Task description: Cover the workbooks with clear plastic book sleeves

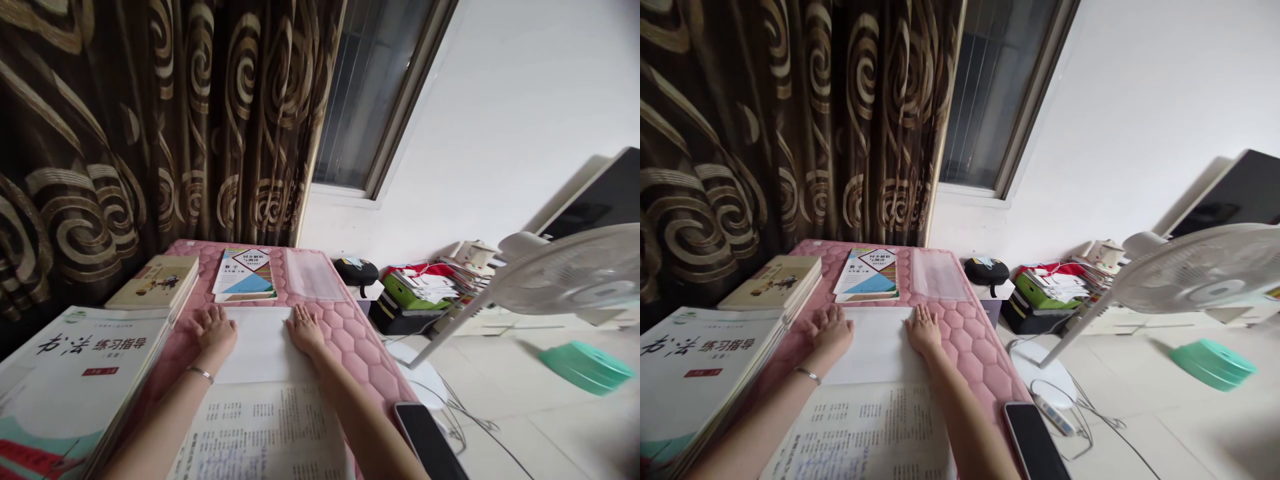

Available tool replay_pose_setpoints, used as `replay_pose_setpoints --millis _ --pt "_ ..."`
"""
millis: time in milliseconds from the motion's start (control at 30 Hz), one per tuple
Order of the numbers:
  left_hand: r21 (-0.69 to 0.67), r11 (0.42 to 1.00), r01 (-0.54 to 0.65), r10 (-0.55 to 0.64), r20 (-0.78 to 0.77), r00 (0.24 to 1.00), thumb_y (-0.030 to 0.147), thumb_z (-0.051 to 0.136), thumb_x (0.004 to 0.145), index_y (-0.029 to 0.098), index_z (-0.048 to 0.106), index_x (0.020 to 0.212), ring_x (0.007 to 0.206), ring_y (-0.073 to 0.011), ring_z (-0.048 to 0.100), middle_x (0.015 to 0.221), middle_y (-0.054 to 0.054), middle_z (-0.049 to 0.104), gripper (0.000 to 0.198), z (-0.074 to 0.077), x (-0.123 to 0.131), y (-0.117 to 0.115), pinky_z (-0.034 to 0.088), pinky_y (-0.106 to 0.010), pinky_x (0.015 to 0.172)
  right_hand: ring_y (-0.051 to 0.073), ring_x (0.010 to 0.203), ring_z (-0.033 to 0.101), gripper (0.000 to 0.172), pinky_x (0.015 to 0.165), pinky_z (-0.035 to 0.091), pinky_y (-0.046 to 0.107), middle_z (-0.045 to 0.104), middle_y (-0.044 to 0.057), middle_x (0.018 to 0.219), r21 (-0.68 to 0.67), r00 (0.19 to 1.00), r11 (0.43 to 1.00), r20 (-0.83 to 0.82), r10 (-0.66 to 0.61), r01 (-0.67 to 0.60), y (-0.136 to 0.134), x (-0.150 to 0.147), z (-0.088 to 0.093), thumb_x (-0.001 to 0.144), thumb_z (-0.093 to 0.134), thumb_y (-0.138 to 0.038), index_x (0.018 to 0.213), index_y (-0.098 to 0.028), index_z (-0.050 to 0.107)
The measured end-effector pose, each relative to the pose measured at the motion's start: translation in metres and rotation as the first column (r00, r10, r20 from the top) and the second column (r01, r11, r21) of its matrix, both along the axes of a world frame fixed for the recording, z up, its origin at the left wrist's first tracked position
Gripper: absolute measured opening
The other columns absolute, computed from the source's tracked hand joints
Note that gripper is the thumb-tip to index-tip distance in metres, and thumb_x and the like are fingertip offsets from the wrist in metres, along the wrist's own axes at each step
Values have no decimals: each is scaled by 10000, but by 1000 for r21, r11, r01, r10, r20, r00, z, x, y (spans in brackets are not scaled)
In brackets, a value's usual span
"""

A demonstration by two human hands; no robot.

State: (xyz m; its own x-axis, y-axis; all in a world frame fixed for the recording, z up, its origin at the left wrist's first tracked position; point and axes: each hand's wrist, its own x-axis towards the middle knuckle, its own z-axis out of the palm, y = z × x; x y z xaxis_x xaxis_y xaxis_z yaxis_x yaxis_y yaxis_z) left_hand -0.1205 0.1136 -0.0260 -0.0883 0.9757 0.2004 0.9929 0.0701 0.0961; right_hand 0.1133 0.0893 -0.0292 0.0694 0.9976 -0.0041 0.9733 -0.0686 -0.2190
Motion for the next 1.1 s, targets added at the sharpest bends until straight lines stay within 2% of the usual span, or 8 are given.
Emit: replay_pose_setpoints --millis 100,200,267,367,500,633,833,1100 --pt "50 992 115 -115 -5 993 258 314 936 32 379 1470 1461 -398 217 1517 -248 385 584 6 33 -3 59 -711 1130 224 1493 157 649 1204 78 435 199 129 1601 -8 1000 1000 -4 -5 5 1 2 -2 1005 240 -436 1531 -55 244" --pt "4 906 423 -422 61 905 292 290 949 129 340 1504 1483 -322 202 1577 -139 310 581 6 71 -9 83 -684 1149 219 1492 161 652 1205 78 435 209 123 1599 16 1000 1000 -11 -12 12 2 1 -3 1002 241 -439 1528 -55 253" --pt "-38 858 513 -506 109 855 327 283 955 168 336 1508 1480 -302 224 1582 -97 304 577 2 84 -11 87 -682 1150 217 1491 166 651 1205 90 429 214 114 1599 25 1000 1000 -16 -13 14 2 1 -4 1001 242 -442 1528 -61 259" --pt "-72 868 491 -482 113 869 362 285 956 189 369 1494 1472 -299 249 1579 -81 307 572 -6 74 -8 51 -682 1153 215 1491 166 644 1202 110 428 214 107 1601 14 1000 1000 -11 -10 11 2 2 -5 1001 241 -440 1533 -76 255" --pt "-71 908 414 -409 70 910 372 286 952 201 361 1498 1482 -295 219 1587 -65 277 576 -10 36 0 -2 -696 1144 225 1494 148 637 1202 92 444 199 122 1603 -5 1000 1000 7 -10 10 0 3 2 1003 246 -422 1534 -71 246" --pt "-55 911 409 -407 50 912 374 299 952 214 345 1505 1479 -305 223 1589 -60 277 577 -11 20 3 -30 -716 1129 272 1500 96 606 1193 63 503 148 170 1605 -37 998 998 41 -39 41 0 -23 14 992 277 -319 1525 -30 247" --pt "-39 911 411 -410 31 912 229 260 948 223 388 1489 1479 -310 222 1586 -46 286 556 -12 24 -1 6 -680 1155 216 1492 160 598 1199 117 482 232 123 1596 9 953 960 -122 278 -279 7 -80 9 1021 219 -427 1530 -118 272" --pt "-56 936 347 -348 2 938 361 264 961 205 343 1504 1469 -290 260 1588 -63 271 570 -12 21 1 42 -688 1152 235 1491 162 632 1203 100 468 205 162 1596 -25 999 1000 -37 -4 3 1 -10 7 1017 230 -410 1523 -32 248"
